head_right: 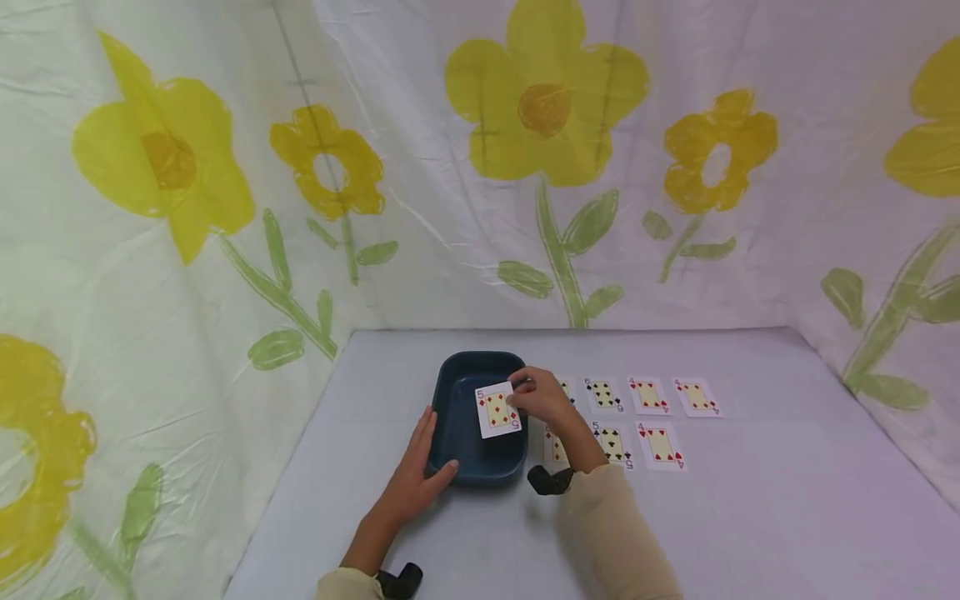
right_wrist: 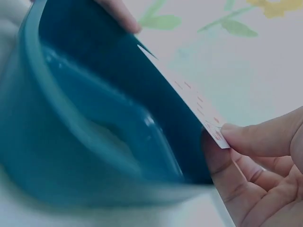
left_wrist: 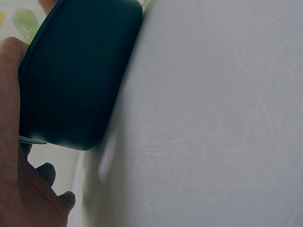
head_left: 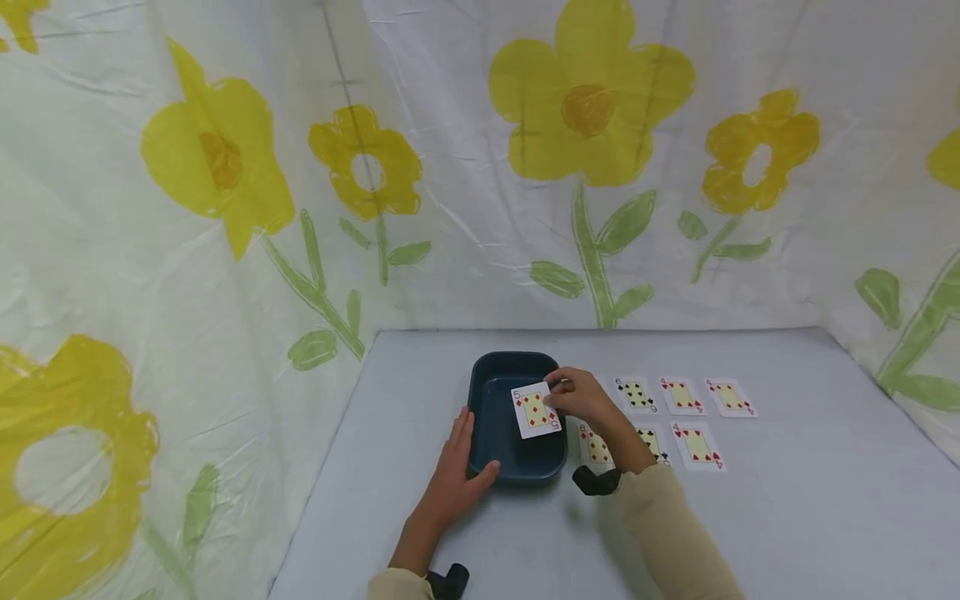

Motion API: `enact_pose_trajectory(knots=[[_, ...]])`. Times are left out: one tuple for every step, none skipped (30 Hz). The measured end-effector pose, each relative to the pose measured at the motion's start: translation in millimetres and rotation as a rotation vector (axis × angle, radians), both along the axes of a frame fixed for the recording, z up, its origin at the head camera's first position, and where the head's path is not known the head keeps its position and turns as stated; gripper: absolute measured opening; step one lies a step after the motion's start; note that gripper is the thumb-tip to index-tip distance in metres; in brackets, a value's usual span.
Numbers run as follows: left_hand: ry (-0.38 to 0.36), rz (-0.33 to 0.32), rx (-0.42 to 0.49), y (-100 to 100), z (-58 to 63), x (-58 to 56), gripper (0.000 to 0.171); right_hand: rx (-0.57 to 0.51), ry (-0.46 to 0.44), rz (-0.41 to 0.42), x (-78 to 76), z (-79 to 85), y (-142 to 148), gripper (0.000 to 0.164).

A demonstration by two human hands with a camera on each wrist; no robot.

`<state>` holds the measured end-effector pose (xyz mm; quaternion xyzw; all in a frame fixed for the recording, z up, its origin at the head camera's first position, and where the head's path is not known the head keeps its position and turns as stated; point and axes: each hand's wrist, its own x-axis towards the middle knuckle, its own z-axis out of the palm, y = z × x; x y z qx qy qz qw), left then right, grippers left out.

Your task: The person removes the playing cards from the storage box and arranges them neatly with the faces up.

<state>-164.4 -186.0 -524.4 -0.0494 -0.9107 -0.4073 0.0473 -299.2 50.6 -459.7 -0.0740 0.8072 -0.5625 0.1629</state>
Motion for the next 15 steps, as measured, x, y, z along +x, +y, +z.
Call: enact_pose_trajectory(knots=[[0.002,-0.001,-0.002,0,-0.3,-0.3,0.089,-0.001,-0.001,-0.001,0.3,-0.3,5,0.037],[0.004,-0.001,-0.001,0,-0.2,-0.3,0.089,-0.003,-0.009,-0.013,0.6,-0.5,9,0.036],[0.006,-0.001,-0.003,1,-0.2,-0.3,0.088,-0.007,-0.015,-0.018,0.9,-1.0,13,0.036],[0.009,-0.001,-0.004,1,0.2,-0.2,0.088,-0.006,-0.018,-0.022,1.2,-1.2,17,0.036],[0.011,-0.002,-0.004,1,0.6,-0.1,0.088,0.003,-0.016,-0.025,1.6,-1.5,22,0.036],[0.015,-0.003,-0.003,1,0.9,0.0,0.088,0.007,-0.019,-0.029,2.1,-1.7,26,0.036],[0.018,-0.005,-0.003,1,1.1,0.0,0.087,0.01,-0.02,-0.035,2.6,-2.1,30,0.036],[0.02,-0.007,-0.002,1,1.2,0.0,0.087,0.012,-0.024,-0.044,3.0,-2.3,34,0.036],[0.023,-0.009,0.0,1,1.0,-0.3,0.086,0.013,-0.024,-0.048,3.3,-2.5,38,0.037],[0.026,-0.012,0.004,1,0.9,-0.2,0.086,0.02,-0.02,-0.05,3.8,-2.7,42,0.037],[0.027,-0.015,0.007,0,0.7,-0.3,0.086,0.024,-0.017,-0.052,4.1,-3.2,47,0.037],[0.027,-0.017,0.01,0,0.4,-0.3,0.086,0.022,-0.018,-0.053,4.4,-3.9,51,0.038],[0.026,-0.021,0.011,0,0.2,-0.3,0.086,0.022,-0.017,-0.059,4.9,-4.4,56,0.038],[0.025,-0.023,0.013,0,0.0,-0.3,0.086,0.029,-0.013,-0.062,5.5,-5.0,60,0.038],[0.023,-0.025,0.011,0,-0.2,-0.1,0.086,0.037,-0.008,-0.065,6.5,-5.3,65,0.038]])
